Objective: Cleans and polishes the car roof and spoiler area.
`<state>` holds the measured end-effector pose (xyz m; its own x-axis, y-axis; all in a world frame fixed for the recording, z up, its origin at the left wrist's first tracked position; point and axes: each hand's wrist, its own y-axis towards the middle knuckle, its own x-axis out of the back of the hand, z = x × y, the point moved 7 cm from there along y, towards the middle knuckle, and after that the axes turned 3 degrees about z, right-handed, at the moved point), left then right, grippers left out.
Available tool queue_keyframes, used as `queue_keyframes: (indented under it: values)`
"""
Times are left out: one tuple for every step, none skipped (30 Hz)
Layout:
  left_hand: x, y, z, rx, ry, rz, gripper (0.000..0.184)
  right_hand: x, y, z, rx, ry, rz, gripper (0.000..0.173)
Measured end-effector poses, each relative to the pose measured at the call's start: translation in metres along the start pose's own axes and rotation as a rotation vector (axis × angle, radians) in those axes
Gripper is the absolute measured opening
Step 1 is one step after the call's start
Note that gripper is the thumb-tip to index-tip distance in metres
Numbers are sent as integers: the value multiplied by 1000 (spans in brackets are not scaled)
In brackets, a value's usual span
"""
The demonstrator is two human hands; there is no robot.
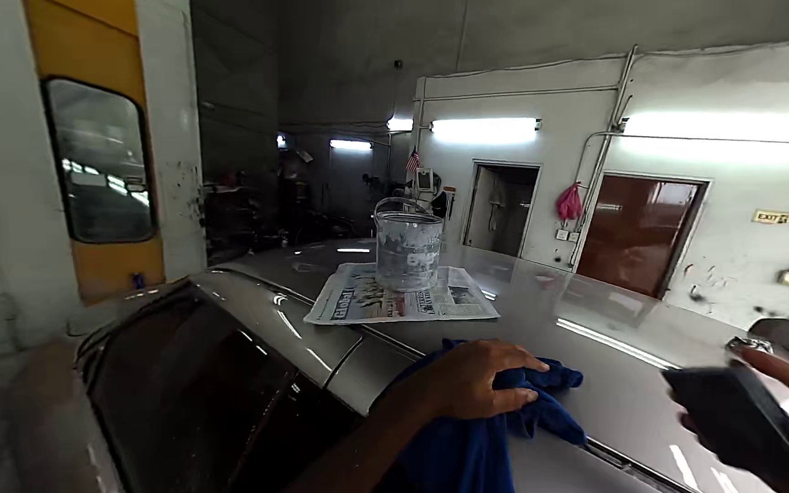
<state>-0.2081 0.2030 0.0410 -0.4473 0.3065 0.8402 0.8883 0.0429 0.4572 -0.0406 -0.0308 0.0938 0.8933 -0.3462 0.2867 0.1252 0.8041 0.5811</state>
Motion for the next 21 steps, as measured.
queue_keyframes:
  values:
    - [4, 1, 7, -4, -6, 1, 44, -15, 25, -7, -82, 136, -14, 52]
    - [9, 2, 16, -7, -14, -5, 45, -29, 45, -13, -136, 241, -24, 50]
    - [13, 2, 25, -6, -22, -17, 45, -41, 63, -19, -166, 318, -27, 48]
    - [17, 1, 33, 6, -28, -28, 45, -53, 78, -23, -179, 364, -19, 46]
    - [20, 0, 41, 28, -30, -39, 45, -65, 91, -25, -183, 383, -7, 45]
    - [23, 0, 47, 53, -29, -48, 45, -75, 102, -26, -177, 383, 9, 45]
    - [24, 0, 51, 68, -24, -57, 46, -85, 114, -25, -160, 365, 25, 45]
    - [24, 0, 52, 66, -15, -64, 45, -93, 126, -24, -126, 328, 41, 45]
    - [24, 1, 53, 52, -9, -66, 45, -100, 138, -20, -73, 258, 58, 45]
    - [23, 1, 53, 37, 0, -65, 45, -106, 152, -13, 9, 147, 70, 44]
    - [23, 1, 52, 21, 14, -65, 44, -113, 168, -3, 114, -21, 87, 43]
    - [22, 0, 51, 6, 30, -64, 44, -121, 186, 8, 224, -219, 100, 43]
    - [21, -1, 50, -9, 42, -65, 44, -131, 205, 20, 322, -421, 94, 42]
    - [21, -1, 49, -20, 50, -62, 43, -142, 225, 31, 397, -578, 80, 40]
    - [20, -1, 49, -33, 57, -62, 41, -155, 248, 40, 436, -684, 83, 38]
    - [19, 0, 50, -48, 59, -70, 40, -168, 272, 45, 449, -756, 107, 37]
    - [18, 1, 51, -60, 57, -78, 39, -182, 298, 46, 461, -815, 139, 36]
    - [17, 0, 52, -73, 58, -86, 38, -196, 325, 43, 467, -859, 164, 35]
    - [16, 0, 54, -84, 61, -93, 39, -210, 351, 36, 450, -893, 195, 34]
    - [15, -1, 55, -91, 59, -103, 40, -224, 376, 28, 423, -930, 240, 33]
    - [14, 0, 58, -97, 49, -119, 41, -238, 400, 20, 381, -967, 291, 33]
